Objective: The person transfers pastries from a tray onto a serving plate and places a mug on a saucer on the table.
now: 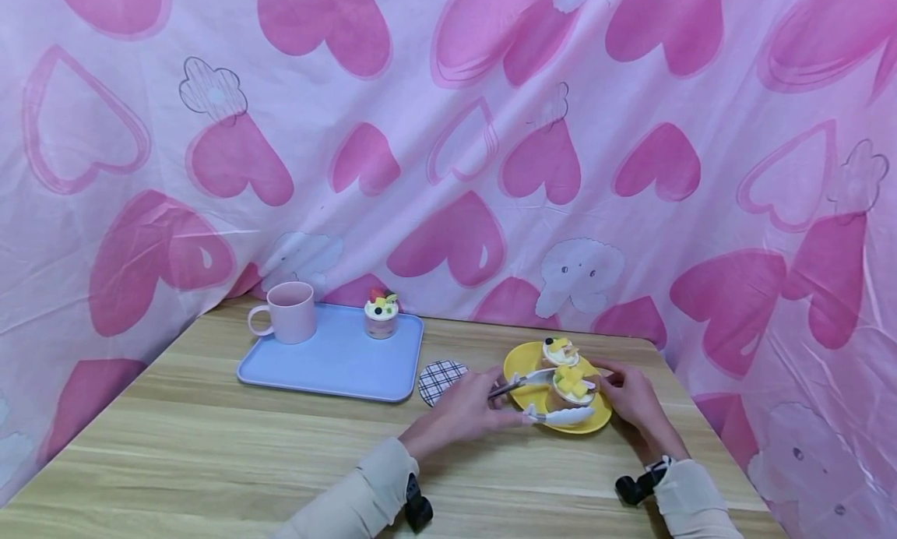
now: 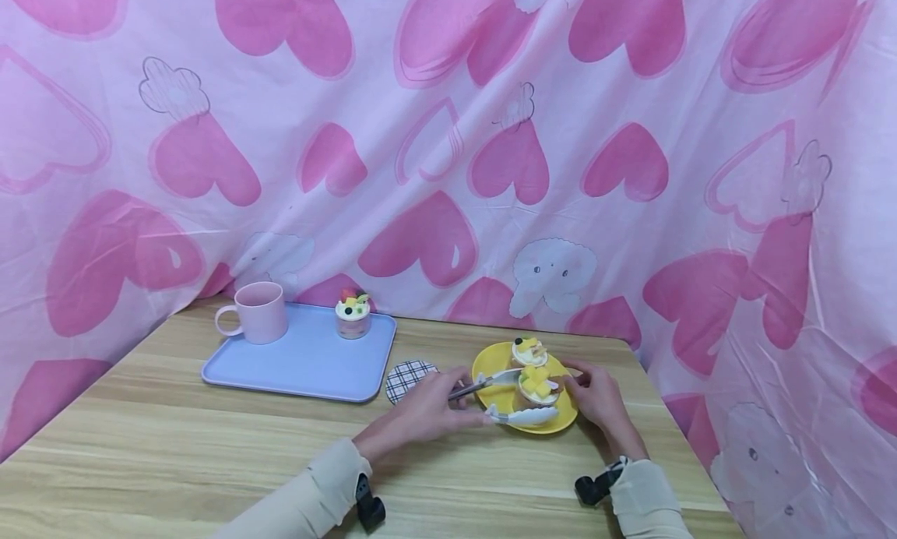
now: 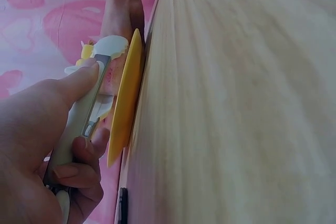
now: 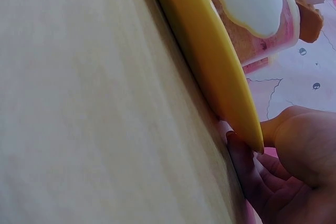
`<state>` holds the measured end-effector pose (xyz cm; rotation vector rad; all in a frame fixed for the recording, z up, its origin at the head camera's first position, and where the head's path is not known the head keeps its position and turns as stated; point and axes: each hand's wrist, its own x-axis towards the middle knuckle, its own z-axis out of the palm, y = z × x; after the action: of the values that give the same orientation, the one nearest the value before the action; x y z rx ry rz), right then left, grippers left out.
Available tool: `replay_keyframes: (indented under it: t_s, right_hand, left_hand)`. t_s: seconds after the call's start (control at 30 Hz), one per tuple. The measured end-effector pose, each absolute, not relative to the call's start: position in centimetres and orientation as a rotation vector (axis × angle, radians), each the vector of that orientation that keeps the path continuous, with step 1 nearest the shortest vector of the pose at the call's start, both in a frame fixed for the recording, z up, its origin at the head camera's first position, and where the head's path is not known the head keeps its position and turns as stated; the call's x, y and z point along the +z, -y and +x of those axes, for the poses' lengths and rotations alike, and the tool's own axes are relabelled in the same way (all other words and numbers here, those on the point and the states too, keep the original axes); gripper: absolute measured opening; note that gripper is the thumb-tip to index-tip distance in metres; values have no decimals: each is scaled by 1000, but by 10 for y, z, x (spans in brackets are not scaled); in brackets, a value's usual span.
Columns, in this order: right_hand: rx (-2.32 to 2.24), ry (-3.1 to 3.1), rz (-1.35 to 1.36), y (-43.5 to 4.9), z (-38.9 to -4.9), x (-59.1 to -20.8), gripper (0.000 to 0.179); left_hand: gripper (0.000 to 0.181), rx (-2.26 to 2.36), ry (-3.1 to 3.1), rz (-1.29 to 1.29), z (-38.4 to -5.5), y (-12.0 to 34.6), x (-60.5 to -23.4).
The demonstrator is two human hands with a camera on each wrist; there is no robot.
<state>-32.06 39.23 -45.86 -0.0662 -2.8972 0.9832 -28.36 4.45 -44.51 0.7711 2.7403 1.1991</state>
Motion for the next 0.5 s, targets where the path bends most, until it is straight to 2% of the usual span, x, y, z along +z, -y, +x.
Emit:
replay_keyframes:
  t_s: [0.3,0.5]
  right_hand:
    - [978,2892,-56,-392,-320,-459,44]
    - [959,2886,-33,-393,-320,-460,44]
  left_hand:
    - [60,1243,-2696,801,-285,-35,-448]
    - [65,1284,-2685,814,-285,-29,-449]
